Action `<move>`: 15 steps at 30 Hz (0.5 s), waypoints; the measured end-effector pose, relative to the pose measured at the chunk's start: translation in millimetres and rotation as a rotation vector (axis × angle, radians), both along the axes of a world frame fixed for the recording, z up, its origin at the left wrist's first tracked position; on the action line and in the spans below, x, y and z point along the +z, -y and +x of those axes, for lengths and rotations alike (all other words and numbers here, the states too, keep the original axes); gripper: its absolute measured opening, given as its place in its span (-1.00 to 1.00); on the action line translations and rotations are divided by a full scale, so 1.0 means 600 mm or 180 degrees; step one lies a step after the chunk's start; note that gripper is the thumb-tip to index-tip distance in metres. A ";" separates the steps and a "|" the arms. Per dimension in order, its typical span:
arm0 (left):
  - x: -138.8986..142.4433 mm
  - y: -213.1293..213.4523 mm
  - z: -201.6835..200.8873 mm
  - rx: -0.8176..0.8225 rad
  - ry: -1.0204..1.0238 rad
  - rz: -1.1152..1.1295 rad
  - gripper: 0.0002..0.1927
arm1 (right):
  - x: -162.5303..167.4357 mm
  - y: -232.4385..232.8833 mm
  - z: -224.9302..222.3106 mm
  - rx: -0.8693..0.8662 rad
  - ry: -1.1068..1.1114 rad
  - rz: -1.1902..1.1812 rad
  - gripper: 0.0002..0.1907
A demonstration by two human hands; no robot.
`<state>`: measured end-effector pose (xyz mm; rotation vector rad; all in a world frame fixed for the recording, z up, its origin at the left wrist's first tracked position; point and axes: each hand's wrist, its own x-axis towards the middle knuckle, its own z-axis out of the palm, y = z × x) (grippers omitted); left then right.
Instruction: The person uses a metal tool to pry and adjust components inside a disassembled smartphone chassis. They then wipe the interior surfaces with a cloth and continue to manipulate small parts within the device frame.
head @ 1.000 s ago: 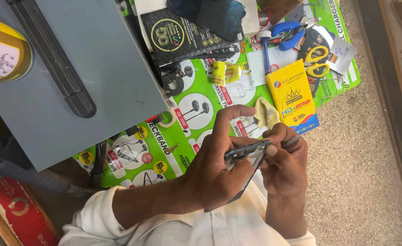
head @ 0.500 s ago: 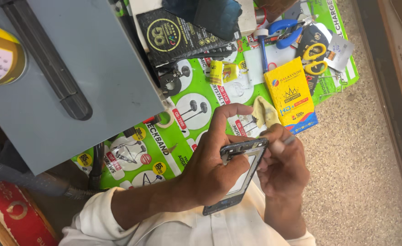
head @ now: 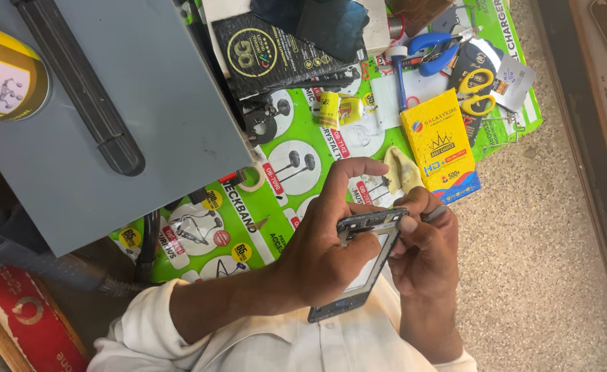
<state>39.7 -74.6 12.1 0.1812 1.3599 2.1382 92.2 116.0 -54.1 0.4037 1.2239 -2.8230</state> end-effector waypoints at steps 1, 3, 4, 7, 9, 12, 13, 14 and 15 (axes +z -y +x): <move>-0.001 0.001 0.003 -0.0026 0.0043 -0.0087 -0.30 | 0.003 0.003 0.003 0.0030 -0.0081 -0.0027 -0.86; -0.004 0.001 0.006 -0.0066 0.0374 0.0240 -0.30 | 0.011 0.008 0.004 0.0055 -0.0066 -0.0116 -0.77; -0.004 0.002 0.010 -0.0080 0.0662 0.0648 -0.32 | 0.017 0.010 0.005 0.0049 0.0031 -0.0183 -0.69; -0.008 -0.001 0.017 -0.0006 0.1176 0.1258 -0.37 | 0.039 0.006 -0.003 -0.0407 0.0416 0.0621 -0.52; -0.009 -0.001 0.025 0.0033 0.1314 0.1369 -0.39 | 0.049 -0.006 -0.014 -0.0671 0.0402 0.0539 -0.44; -0.011 0.000 0.037 0.0027 0.1336 0.1378 -0.42 | 0.054 -0.042 -0.023 -0.0713 -0.0033 -0.0552 -0.36; -0.013 0.001 0.039 0.0042 0.1284 0.1373 -0.44 | 0.048 -0.051 -0.021 -0.0657 -0.0166 -0.0587 -0.36; -0.014 0.002 0.042 0.0057 0.1231 0.1370 -0.46 | 0.041 -0.061 -0.017 -0.0616 -0.0307 -0.0619 -0.37; -0.016 0.004 0.041 0.0062 0.1149 0.1359 -0.48 | 0.032 -0.068 -0.012 -0.0664 -0.0412 -0.0453 -0.37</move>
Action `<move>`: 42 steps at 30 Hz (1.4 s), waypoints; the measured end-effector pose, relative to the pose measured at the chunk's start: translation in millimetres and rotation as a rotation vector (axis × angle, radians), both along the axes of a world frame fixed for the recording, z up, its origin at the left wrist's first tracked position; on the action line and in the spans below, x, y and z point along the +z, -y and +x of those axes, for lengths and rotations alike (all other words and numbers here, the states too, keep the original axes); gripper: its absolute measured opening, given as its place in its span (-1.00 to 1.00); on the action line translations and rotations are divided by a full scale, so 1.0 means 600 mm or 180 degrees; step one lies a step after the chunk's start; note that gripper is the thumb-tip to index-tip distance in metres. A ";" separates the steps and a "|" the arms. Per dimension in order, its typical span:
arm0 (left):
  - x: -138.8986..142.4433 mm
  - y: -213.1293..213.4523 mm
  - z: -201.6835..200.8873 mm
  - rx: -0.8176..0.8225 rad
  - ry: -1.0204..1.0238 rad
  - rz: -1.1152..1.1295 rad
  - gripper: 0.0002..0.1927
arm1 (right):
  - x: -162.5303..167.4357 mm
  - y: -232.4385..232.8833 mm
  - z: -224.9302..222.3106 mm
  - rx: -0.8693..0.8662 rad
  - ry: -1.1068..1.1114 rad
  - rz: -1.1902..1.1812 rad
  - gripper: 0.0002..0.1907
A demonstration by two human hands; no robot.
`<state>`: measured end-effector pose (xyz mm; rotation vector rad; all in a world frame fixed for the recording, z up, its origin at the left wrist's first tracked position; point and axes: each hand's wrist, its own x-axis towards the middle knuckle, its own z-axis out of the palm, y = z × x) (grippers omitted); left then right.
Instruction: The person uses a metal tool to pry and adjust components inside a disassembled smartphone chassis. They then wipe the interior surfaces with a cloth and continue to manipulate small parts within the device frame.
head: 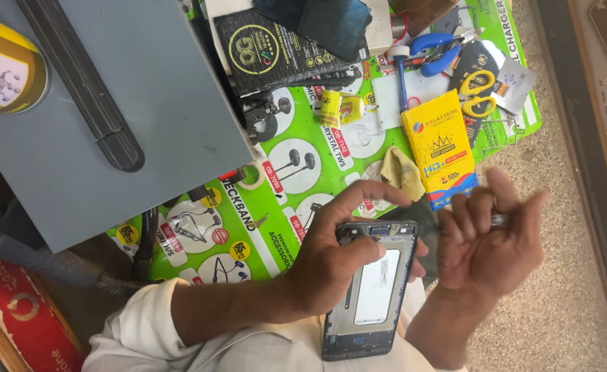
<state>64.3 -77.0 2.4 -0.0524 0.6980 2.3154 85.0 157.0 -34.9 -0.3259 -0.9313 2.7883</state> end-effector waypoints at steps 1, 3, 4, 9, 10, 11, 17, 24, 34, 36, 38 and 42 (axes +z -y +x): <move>-0.002 0.001 -0.001 0.0027 -0.0071 -0.0018 -0.50 | -0.010 -0.006 0.007 -0.0051 -0.0076 0.0155 -0.37; -0.005 0.005 -0.004 0.0062 -0.0196 -0.0102 -0.53 | -0.033 -0.013 0.023 -0.0178 -0.0203 0.0489 -0.36; -0.006 0.006 -0.006 0.0081 -0.0252 -0.0164 -0.53 | -0.042 -0.014 0.031 -0.0245 -0.0241 0.0641 -0.36; -0.006 0.014 -0.015 0.0141 -0.0253 -0.0324 -0.54 | -0.074 -0.007 0.062 -0.0537 -0.0372 0.1201 -0.31; -0.006 0.017 -0.016 0.0145 -0.0265 -0.0295 -0.53 | -0.079 -0.002 0.066 -0.0614 -0.0376 0.1243 -0.30; -0.005 0.019 -0.016 0.0151 -0.0274 -0.0265 -0.53 | -0.083 0.003 0.069 -0.0696 -0.0360 0.1249 -0.35; -0.005 0.031 -0.018 0.0285 -0.0608 -0.0359 -0.54 | -0.079 0.047 0.073 -0.1069 -0.0541 0.1387 -0.67; -0.006 0.041 -0.020 0.0564 -0.0956 -0.0576 -0.59 | -0.003 0.136 0.044 -0.1042 -0.0632 0.1386 -0.74; -0.006 0.053 -0.017 0.0876 -0.1690 -0.1129 -0.65 | 0.005 0.196 0.043 -0.1046 -0.0294 0.2484 -0.76; -0.004 0.057 -0.017 0.0871 -0.1727 -0.1190 -0.63 | 0.001 0.196 0.046 -0.1004 -0.0348 0.2480 -0.76; 0.000 0.061 -0.017 0.0809 -0.1798 -0.1284 -0.61 | 0.001 0.196 0.048 -0.0972 -0.0375 0.2471 -0.78; 0.004 0.066 -0.017 0.0739 -0.1835 -0.1385 -0.60 | 0.003 0.201 0.049 -0.0961 -0.0361 0.2479 -0.79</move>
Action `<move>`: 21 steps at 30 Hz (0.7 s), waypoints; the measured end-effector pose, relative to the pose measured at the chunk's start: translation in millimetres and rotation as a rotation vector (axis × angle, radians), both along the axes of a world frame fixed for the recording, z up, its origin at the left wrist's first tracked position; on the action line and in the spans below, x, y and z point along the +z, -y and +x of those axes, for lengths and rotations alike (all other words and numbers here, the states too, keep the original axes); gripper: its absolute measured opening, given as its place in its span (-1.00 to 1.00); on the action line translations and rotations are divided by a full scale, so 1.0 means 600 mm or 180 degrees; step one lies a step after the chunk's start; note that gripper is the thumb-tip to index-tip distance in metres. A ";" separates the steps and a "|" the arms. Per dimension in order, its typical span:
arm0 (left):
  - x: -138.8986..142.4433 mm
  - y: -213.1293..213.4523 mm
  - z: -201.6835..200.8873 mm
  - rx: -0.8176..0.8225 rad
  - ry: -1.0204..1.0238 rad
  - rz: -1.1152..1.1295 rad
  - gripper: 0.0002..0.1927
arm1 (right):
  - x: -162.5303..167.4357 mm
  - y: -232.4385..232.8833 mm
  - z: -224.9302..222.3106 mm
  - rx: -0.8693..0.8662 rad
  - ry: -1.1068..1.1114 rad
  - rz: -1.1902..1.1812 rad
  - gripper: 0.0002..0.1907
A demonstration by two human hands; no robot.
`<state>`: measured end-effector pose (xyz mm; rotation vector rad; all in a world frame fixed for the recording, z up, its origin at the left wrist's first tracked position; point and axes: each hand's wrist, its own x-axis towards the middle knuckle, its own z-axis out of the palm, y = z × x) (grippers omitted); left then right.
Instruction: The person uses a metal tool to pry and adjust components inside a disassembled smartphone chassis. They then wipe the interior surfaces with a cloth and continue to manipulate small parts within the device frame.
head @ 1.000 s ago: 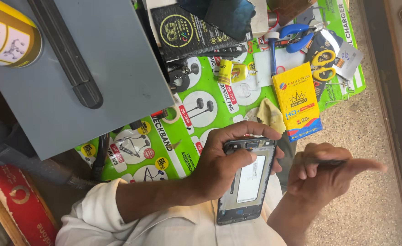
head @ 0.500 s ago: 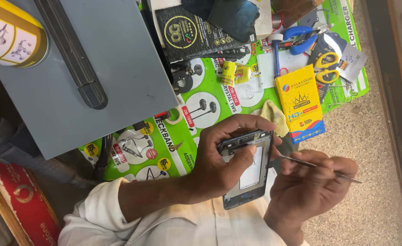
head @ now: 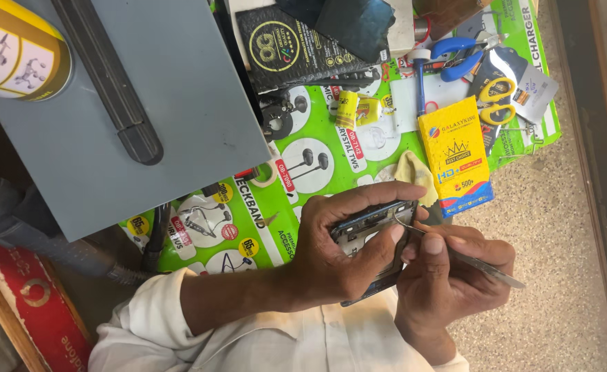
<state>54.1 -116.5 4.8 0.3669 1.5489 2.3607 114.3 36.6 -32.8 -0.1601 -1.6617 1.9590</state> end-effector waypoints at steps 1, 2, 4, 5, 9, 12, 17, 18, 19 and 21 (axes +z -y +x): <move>0.001 0.000 0.000 0.0018 -0.0035 -0.0036 -0.60 | 0.001 0.002 -0.001 -0.0009 -0.0003 0.0023 -0.79; 0.000 0.001 0.000 0.0038 -0.0072 -0.0074 -0.60 | 0.001 0.003 -0.001 -0.0001 -0.0004 0.0033 -0.79; 0.000 0.002 0.001 0.0046 -0.0059 -0.0073 -0.60 | 0.003 0.006 0.000 0.0026 0.0001 0.0041 -0.80; -0.001 0.003 0.002 0.0045 -0.0048 -0.0072 -0.60 | 0.004 0.007 0.000 0.0043 0.0003 0.0024 -0.81; -0.004 0.012 0.006 0.0108 -0.0277 -0.0124 -0.65 | 0.006 0.014 0.004 0.0143 -0.0007 -0.0083 -0.82; -0.006 0.017 0.007 0.0159 -0.0392 -0.0217 -0.63 | 0.005 0.018 0.003 0.0221 0.0028 -0.0184 -0.83; -0.005 0.020 0.009 0.0180 -0.0445 -0.0262 -0.64 | 0.006 0.023 0.001 0.0259 0.0075 -0.0400 -0.84; -0.005 0.020 0.009 0.0180 -0.0450 -0.0248 -0.64 | 0.006 0.023 0.000 0.0278 0.0082 -0.0434 -0.84; -0.005 0.021 0.009 0.0180 -0.0447 -0.0233 -0.64 | 0.007 0.024 0.001 0.0290 0.0117 -0.0453 -0.85; -0.004 0.022 0.008 0.0184 -0.0457 -0.0238 -0.66 | 0.007 0.025 0.001 0.0313 0.0139 -0.0451 -0.85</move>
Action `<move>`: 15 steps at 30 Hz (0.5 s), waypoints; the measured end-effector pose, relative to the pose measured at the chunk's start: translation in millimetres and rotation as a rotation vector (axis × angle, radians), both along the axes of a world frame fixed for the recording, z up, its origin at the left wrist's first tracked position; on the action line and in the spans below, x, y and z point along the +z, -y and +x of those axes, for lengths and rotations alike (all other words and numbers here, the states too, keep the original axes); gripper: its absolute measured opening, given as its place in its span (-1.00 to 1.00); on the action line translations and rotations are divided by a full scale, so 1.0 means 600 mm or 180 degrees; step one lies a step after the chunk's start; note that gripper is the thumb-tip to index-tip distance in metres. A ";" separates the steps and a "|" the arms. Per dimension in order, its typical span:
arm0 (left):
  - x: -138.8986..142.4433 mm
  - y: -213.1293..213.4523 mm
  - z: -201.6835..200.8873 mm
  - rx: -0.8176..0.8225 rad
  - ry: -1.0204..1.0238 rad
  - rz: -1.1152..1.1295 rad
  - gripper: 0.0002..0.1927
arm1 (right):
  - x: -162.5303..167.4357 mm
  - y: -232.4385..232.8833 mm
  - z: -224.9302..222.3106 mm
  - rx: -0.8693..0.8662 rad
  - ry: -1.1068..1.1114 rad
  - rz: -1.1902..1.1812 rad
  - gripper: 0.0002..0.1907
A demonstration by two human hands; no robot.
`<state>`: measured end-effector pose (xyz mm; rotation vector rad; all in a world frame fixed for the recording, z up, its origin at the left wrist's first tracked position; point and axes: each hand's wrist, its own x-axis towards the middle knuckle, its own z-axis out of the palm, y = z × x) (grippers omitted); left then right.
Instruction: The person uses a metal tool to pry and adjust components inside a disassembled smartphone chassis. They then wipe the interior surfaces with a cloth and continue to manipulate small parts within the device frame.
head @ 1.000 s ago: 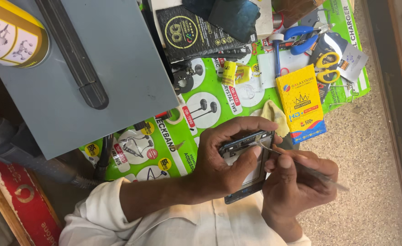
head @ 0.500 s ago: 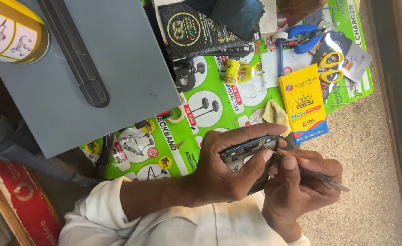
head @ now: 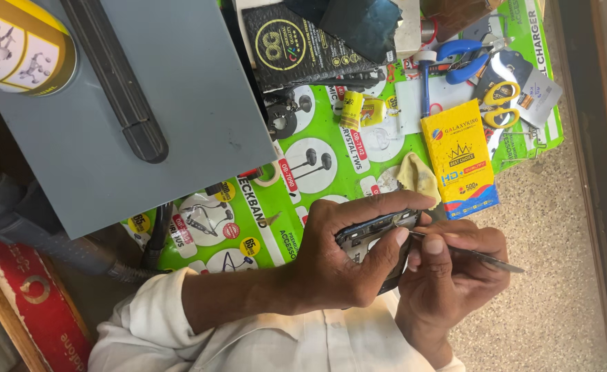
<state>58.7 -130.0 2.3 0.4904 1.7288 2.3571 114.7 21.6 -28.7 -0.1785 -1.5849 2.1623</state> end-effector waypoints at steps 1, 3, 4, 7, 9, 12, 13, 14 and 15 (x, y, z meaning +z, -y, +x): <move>0.000 0.001 0.000 0.0008 -0.0003 -0.0018 -0.68 | -0.001 0.000 -0.001 0.0014 -0.0007 0.0022 -0.85; 0.001 0.003 -0.001 -0.0013 0.0080 -0.0035 -0.68 | -0.002 0.002 -0.001 0.0023 -0.0041 0.0089 -0.85; 0.001 0.002 -0.001 -0.0045 0.0178 -0.0026 -0.67 | -0.002 0.003 -0.001 0.0017 -0.0056 0.0141 -0.85; 0.003 -0.001 0.000 -0.0030 0.0221 0.0051 -0.65 | -0.003 0.004 0.000 -0.0038 -0.0092 0.0161 -0.84; 0.004 -0.005 0.002 -0.0036 0.0244 0.0100 -0.66 | -0.003 0.004 0.001 -0.0093 -0.0140 0.0172 -0.83; 0.003 -0.010 0.004 -0.0091 0.0388 0.0161 -0.67 | -0.004 0.002 0.003 -0.0146 -0.0174 0.0258 -0.83; 0.002 -0.011 0.004 -0.0092 0.0386 0.0166 -0.68 | -0.004 0.001 0.003 -0.0144 -0.0178 0.0261 -0.83; 0.002 -0.012 0.004 -0.0088 0.0379 0.0168 -0.68 | -0.004 0.000 0.002 -0.0139 -0.0188 0.0255 -0.84; 0.001 -0.012 0.005 -0.0077 0.0357 0.0160 -0.68 | -0.005 -0.001 0.003 -0.0135 -0.0198 0.0248 -0.84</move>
